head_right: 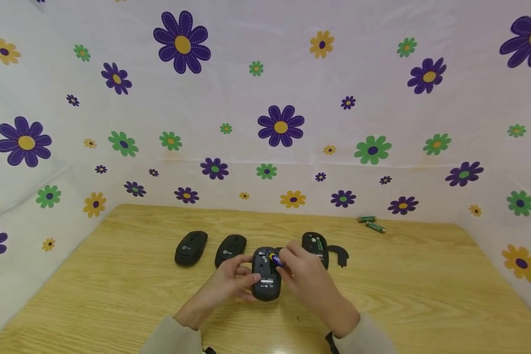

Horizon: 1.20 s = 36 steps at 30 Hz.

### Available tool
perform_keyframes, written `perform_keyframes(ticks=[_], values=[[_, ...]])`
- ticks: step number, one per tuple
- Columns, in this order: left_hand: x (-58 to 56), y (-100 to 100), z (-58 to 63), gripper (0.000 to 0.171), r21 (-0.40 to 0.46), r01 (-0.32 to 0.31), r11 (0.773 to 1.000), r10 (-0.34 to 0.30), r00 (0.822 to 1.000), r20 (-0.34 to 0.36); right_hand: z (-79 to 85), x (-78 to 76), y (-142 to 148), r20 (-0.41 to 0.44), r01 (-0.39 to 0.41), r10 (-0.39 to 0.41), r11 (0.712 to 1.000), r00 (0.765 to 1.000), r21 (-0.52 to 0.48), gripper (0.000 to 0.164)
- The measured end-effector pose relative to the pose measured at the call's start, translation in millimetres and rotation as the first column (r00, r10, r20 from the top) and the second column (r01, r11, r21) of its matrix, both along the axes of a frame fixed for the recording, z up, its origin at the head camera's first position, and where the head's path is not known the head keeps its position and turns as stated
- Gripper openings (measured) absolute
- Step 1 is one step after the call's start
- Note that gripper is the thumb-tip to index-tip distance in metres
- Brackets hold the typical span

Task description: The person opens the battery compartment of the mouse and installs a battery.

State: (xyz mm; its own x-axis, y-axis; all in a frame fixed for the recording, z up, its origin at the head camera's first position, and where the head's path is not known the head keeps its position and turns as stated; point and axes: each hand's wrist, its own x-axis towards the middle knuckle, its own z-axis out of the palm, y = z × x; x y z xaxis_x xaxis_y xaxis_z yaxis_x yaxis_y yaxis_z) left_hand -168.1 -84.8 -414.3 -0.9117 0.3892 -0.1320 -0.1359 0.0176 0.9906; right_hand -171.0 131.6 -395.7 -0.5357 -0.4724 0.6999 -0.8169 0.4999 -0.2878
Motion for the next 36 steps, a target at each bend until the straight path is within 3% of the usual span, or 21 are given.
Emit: perform_keyframes(ticks=[5,13,20,23,26,30,33,36], values=[[-0.7,0,-2.0,0.055,0.008,-0.007,1.0,0.007,1.0,-0.015,-3.1,4.1,-5,-0.039,0.004,-0.003,0.999,0.999,0.04,0.049],[-0.9,0,-1.8,0.056,-0.002,-0.03,1.0,0.03,0.999,-0.016,0.7,8.0,-10,-0.007,0.084,-0.084,0.99,0.996,0.118,0.041],[-0.2,1,1.4,0.057,-0.007,-0.032,0.999,0.032,0.999,-0.021,-4.0,4.7,-10,0.025,0.098,-0.1,0.991,0.995,0.09,0.033],[-0.2,1,2.3,0.057,-0.016,-0.038,0.999,0.037,0.999,-0.029,-3.7,6.6,-12,0.088,0.122,-0.127,0.991,0.988,0.063,0.03],[0.0,2,2.1,0.058,-0.033,-0.043,0.999,0.042,0.999,-0.035,1.1,9.3,-16,0.216,0.179,-0.187,0.982,0.958,0.055,0.029],[0.2,2,0.3,0.058,-0.037,-0.05,0.998,0.048,0.998,-0.043,11.1,13.6,-21,0.388,0.23,-0.254,0.967,0.886,0.108,0.024],[-0.3,1,-0.9,0.057,-0.028,-0.064,0.998,0.063,0.997,-0.052,16.7,15.3,-20,0.461,0.187,-0.232,0.972,0.857,0.14,0.031],[-1.0,0,-1.3,0.056,-0.012,-0.063,0.998,0.062,0.997,-0.052,18.6,13.9,-16,0.503,0.141,-0.186,0.982,0.844,0.126,0.037]])
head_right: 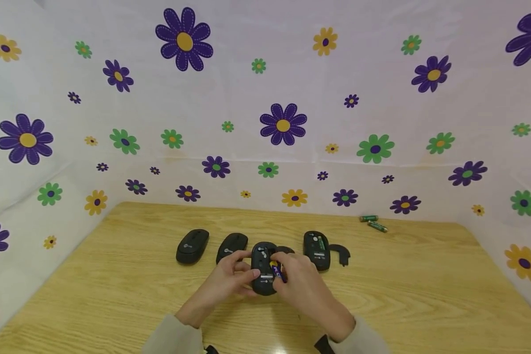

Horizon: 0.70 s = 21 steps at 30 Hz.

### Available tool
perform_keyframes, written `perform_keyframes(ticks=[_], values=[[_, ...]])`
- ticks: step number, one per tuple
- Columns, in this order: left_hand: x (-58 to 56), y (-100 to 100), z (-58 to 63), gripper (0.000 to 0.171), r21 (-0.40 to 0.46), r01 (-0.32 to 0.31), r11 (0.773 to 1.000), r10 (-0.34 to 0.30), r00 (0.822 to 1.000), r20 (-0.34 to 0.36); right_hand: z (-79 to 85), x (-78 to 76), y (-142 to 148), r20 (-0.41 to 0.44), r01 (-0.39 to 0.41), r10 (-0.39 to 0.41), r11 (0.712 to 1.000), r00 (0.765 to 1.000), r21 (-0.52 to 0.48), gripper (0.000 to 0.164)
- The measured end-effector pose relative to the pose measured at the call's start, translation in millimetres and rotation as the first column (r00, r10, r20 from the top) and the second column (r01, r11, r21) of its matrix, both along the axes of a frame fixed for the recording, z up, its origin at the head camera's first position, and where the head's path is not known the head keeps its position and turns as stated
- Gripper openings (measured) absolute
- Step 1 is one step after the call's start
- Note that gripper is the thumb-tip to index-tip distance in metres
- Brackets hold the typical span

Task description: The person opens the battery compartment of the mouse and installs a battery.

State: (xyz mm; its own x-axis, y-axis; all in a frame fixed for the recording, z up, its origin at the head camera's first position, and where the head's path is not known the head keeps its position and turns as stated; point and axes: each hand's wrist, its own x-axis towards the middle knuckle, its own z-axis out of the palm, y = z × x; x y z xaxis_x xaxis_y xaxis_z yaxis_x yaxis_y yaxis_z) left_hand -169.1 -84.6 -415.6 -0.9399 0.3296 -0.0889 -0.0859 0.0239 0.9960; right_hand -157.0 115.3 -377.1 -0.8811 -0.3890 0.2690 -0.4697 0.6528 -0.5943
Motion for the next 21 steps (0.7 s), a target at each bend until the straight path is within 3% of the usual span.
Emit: perform_keyframes(ticks=[10,21], values=[[-0.2,1,2.1,0.051,0.021,0.031,0.999,-0.032,0.999,0.019,-5.4,-14.6,6,-0.096,0.067,-0.087,0.979,0.992,-0.192,0.035],[0.1,1,1.2,0.053,0.004,0.049,0.999,-0.049,0.998,0.035,-15.9,-17.9,-1,-0.154,0.085,-0.129,0.961,0.98,-0.265,0.037]])
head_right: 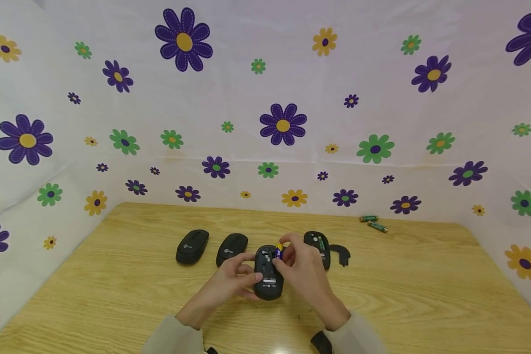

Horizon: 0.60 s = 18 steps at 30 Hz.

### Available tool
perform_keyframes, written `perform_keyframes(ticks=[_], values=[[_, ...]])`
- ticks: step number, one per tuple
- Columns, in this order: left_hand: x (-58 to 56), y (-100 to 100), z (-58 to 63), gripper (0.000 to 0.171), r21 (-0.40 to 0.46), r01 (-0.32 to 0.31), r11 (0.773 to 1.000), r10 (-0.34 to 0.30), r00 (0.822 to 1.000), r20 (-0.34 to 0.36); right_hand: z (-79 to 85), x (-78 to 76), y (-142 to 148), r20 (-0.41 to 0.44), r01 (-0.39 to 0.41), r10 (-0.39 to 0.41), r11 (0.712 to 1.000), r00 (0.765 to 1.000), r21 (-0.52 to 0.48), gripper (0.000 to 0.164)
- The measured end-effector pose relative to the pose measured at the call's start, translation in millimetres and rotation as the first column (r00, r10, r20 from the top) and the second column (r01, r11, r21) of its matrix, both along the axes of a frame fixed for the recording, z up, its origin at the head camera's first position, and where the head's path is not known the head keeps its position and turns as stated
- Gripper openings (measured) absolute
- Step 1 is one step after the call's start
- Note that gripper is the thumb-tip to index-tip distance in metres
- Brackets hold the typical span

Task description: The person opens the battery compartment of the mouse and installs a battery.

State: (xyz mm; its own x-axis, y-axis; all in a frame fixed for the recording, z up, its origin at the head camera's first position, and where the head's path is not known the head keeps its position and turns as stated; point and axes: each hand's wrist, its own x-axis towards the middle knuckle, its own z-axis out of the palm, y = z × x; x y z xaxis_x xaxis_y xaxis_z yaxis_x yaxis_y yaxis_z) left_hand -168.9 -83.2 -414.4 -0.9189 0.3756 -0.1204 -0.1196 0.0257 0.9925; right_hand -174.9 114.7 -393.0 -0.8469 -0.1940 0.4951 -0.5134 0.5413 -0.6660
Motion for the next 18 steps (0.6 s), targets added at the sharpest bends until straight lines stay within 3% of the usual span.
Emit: perform_keyframes(ticks=[7,13,18], values=[[-0.7,1.2,1.2,0.054,0.025,0.007,1.0,-0.007,1.0,-0.011,-2.3,0.8,-1.8,-0.017,0.024,-0.024,0.999,1.0,0.024,0.035],[-0.1,-2.4,2.2,0.055,0.047,0.02,0.999,-0.017,0.998,-0.055,-3.3,-0.6,-1.6,-0.057,-0.018,0.018,1.0,0.998,0.013,0.028],[0.2,-3.1,2.9,0.056,0.061,0.027,0.998,-0.023,0.997,-0.074,-2.0,-0.5,2.8,0.004,-0.041,0.041,0.999,0.999,-0.002,0.027]])
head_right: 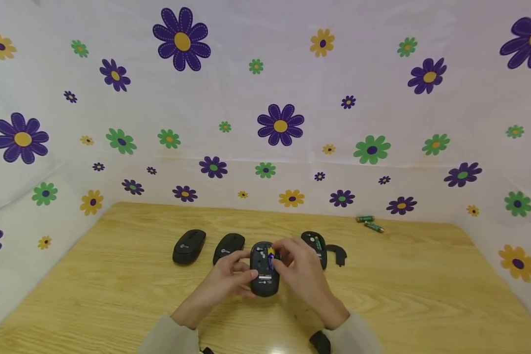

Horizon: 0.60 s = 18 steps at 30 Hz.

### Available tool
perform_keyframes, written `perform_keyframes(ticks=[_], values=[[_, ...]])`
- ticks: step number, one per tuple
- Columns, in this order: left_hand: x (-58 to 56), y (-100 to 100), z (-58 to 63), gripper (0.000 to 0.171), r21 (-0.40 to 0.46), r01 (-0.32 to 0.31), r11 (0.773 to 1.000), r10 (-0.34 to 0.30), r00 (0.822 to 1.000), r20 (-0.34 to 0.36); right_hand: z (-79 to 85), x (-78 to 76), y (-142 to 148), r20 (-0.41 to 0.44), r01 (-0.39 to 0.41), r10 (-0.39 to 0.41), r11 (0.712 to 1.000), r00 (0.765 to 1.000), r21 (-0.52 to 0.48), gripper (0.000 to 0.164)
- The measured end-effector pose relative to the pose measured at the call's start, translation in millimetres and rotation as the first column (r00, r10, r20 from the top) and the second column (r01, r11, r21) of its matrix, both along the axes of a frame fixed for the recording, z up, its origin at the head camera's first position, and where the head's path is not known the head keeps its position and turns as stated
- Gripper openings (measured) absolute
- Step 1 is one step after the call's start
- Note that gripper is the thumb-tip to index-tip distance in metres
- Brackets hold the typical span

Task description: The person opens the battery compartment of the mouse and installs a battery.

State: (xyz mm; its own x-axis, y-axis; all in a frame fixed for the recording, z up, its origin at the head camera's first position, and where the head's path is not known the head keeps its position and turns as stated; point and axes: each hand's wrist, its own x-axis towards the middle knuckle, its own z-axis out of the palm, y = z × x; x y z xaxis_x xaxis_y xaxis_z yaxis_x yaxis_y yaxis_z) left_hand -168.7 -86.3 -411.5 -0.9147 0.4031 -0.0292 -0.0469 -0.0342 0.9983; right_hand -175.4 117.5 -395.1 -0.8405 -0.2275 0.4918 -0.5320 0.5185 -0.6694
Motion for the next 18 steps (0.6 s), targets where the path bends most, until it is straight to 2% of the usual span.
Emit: perform_keyframes(ticks=[2,4,7,9,11,14,18], values=[[-0.4,0,0.6,0.057,0.006,0.001,1.0,-0.001,1.0,-0.004,1.2,-0.1,2,0.09,-0.022,0.027,0.998,0.996,-0.055,0.025],[-1.3,1,0.7,0.057,0.01,0.002,1.0,-0.002,1.0,-0.006,2.4,-0.5,4,0.213,-0.051,0.085,0.986,0.973,-0.159,0.022],[-1.5,2,1.3,0.056,0.005,0.008,1.0,-0.008,1.0,-0.001,4.2,-1.2,7,0.407,-0.011,0.158,0.94,0.9,-0.34,0.021],[-0.9,4,1.8,0.056,0.006,0.018,1.0,-0.018,1.0,0.007,5.2,-1.9,8,0.509,0.046,0.189,0.909,0.84,-0.415,0.026],[0.7,5,2.4,0.056,0.006,0.032,0.999,-0.032,0.999,0.016,5.6,-2.8,10,0.582,0.087,0.211,0.894,0.785,-0.44,0.031],[3.2,8,3.1,0.057,0.004,0.044,0.999,-0.045,0.999,0.031,4.8,-3.4,13,0.643,0.068,0.286,0.882,0.71,-0.467,0.038],[7.3,10,3.8,0.059,-0.016,0.036,0.999,-0.035,0.998,0.044,2.5,-1.7,17,0.66,0.019,0.381,0.858,0.647,-0.514,0.037]])
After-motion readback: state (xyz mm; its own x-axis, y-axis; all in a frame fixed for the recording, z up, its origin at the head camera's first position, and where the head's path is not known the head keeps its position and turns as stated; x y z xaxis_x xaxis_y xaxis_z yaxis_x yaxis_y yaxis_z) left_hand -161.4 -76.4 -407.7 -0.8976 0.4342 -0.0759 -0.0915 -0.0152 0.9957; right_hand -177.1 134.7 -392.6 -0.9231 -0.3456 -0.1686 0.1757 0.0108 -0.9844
